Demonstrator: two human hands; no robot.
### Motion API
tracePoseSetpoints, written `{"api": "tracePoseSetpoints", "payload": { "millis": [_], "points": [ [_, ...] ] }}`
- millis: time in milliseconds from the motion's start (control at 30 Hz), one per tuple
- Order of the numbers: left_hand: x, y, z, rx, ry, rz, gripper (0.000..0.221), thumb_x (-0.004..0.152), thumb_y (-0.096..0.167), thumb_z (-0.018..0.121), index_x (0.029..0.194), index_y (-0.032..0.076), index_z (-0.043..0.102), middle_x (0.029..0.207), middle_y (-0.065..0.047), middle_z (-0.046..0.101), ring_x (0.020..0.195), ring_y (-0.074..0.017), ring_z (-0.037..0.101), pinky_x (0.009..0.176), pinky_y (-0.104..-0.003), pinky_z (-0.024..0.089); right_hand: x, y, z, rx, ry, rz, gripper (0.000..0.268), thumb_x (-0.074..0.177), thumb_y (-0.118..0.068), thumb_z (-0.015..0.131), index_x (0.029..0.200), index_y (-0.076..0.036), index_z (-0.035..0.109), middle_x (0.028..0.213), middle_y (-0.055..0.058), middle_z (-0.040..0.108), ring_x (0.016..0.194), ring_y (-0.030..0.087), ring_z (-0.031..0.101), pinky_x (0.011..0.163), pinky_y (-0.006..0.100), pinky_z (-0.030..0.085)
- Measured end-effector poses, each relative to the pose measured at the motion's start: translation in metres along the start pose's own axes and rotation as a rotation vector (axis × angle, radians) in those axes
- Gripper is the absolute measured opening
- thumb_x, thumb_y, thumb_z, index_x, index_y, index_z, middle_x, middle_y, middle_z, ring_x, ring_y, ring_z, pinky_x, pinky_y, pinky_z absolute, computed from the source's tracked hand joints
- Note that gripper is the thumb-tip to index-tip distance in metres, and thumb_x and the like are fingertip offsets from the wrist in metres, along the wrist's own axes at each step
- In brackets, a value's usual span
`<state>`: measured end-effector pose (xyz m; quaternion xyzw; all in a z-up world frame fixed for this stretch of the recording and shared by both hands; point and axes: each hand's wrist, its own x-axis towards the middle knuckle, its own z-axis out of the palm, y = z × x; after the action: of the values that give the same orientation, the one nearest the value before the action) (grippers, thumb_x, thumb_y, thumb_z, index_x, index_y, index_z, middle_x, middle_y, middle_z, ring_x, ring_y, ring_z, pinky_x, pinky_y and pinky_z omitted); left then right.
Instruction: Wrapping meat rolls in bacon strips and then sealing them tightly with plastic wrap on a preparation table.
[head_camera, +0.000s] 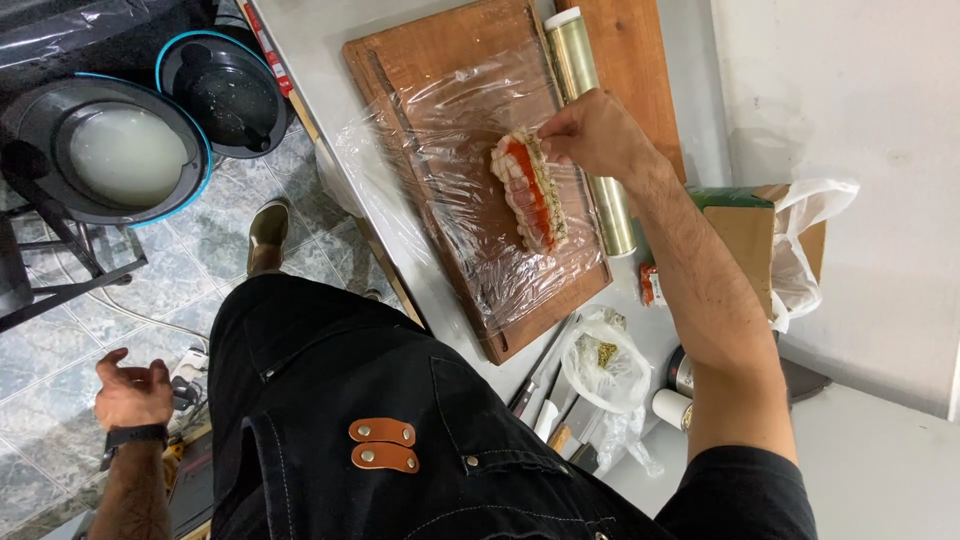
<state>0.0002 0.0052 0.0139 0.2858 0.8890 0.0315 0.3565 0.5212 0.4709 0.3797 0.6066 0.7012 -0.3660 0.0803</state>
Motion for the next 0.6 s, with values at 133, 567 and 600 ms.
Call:
{"api": "tracePoseSetpoints", "payload": {
  "millis": [133,567,600],
  "points": [
    [0.009,-0.019,0.013,0.014,0.053,0.108,0.051,0.111,0.024,0.072,0.153,0.007,0.049,0.104,-0.013,0.083,0.092,-0.0481,0.079,0.084,-0.061,0.054,-0.008,0.005,-0.002,-0.075,-0.034,-0.004,0.007,0.101,-0.004,0.080,0.104,-0.003,0.085,0.088,0.009,0.084,0.071,0.012,0.079,0.072,0.028,0.069],
    [0.003,-0.001,0.000,-0.010,0.013,0.007,0.048,0.111,0.022,0.074,0.152,0.010,0.051,0.107,-0.012,0.082,0.095,-0.0470,0.078,0.085,-0.060,0.054,-0.032,0.011,0.001,-0.057,-0.152,0.150,0.006,0.093,-0.004,0.085,0.099,-0.004,0.087,0.082,0.010,0.084,0.071,0.014,0.080,0.078,0.029,0.071],
    [0.003,-0.002,0.001,-0.019,0.022,0.028,0.049,0.110,0.021,0.074,0.151,0.009,0.051,0.105,-0.013,0.083,0.094,-0.0473,0.078,0.087,-0.060,0.053,-0.035,0.012,0.002,-0.046,-0.167,0.152,0.010,0.093,0.003,0.082,0.097,-0.003,0.087,0.085,0.010,0.084,0.072,0.015,0.081,0.076,0.030,0.072]
  ]
}}
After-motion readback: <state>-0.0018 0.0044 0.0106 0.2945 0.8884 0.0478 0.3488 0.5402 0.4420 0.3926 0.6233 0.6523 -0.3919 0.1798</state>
